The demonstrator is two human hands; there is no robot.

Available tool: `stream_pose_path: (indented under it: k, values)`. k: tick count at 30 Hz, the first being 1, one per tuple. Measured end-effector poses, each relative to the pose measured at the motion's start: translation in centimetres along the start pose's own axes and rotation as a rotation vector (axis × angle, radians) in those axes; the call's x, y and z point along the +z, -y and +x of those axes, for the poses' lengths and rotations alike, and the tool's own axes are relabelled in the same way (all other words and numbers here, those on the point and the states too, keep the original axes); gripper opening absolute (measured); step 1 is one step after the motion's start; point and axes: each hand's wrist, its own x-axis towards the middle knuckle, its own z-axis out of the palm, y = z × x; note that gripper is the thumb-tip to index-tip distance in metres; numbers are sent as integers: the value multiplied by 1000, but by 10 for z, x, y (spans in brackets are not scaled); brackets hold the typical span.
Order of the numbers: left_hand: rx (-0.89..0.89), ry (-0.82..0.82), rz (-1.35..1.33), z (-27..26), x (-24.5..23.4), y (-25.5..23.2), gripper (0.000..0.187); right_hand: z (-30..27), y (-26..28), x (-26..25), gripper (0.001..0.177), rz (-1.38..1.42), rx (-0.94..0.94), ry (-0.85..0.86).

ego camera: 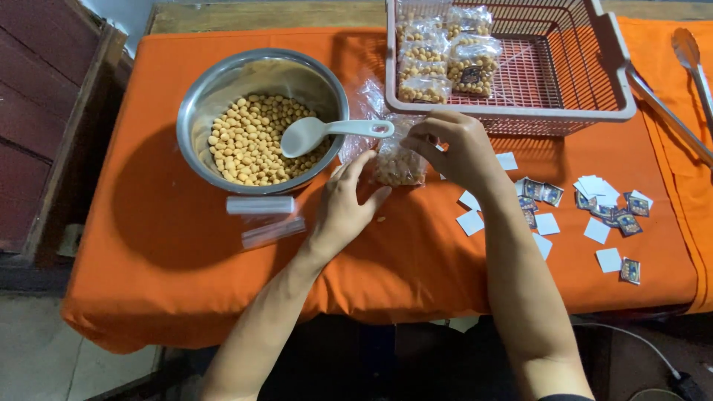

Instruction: Scooping peanuts from a large metal bowl into small individual plastic bags using a plastic spoon.

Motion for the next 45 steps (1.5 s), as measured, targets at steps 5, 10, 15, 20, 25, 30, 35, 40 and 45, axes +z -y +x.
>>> stream_pose_path:
  k: [5,10,15,20,25,30,35,40,45]
  values:
    - [78,-13,58,1,3,5,49,1,3,-6,13,-224,-41,-133]
    - [83,-5,44,5,4,7,41,5,36,-18,9,145,15,-10]
    - [151,-14,97,6,11,13,36,8,45,-13,11,445,173,364]
    - [184,-71,109,14,20,25,24,3,29,6,24,226,473,396]
    - [251,-184,280,7,7,9,38,7,36,2,27,190,522,402]
    - [321,-376,878,7,18,20,36,8,35,-5,25,252,563,443]
    - [186,-302,780,5,30,43,13,5,28,-8,22,282,562,427]
    - [297,-389,847,4,18,21,8,3,31,-14,22,367,454,345]
    - [449,-550,770,2,11,-1,10,2,24,-12,17,369,304,206]
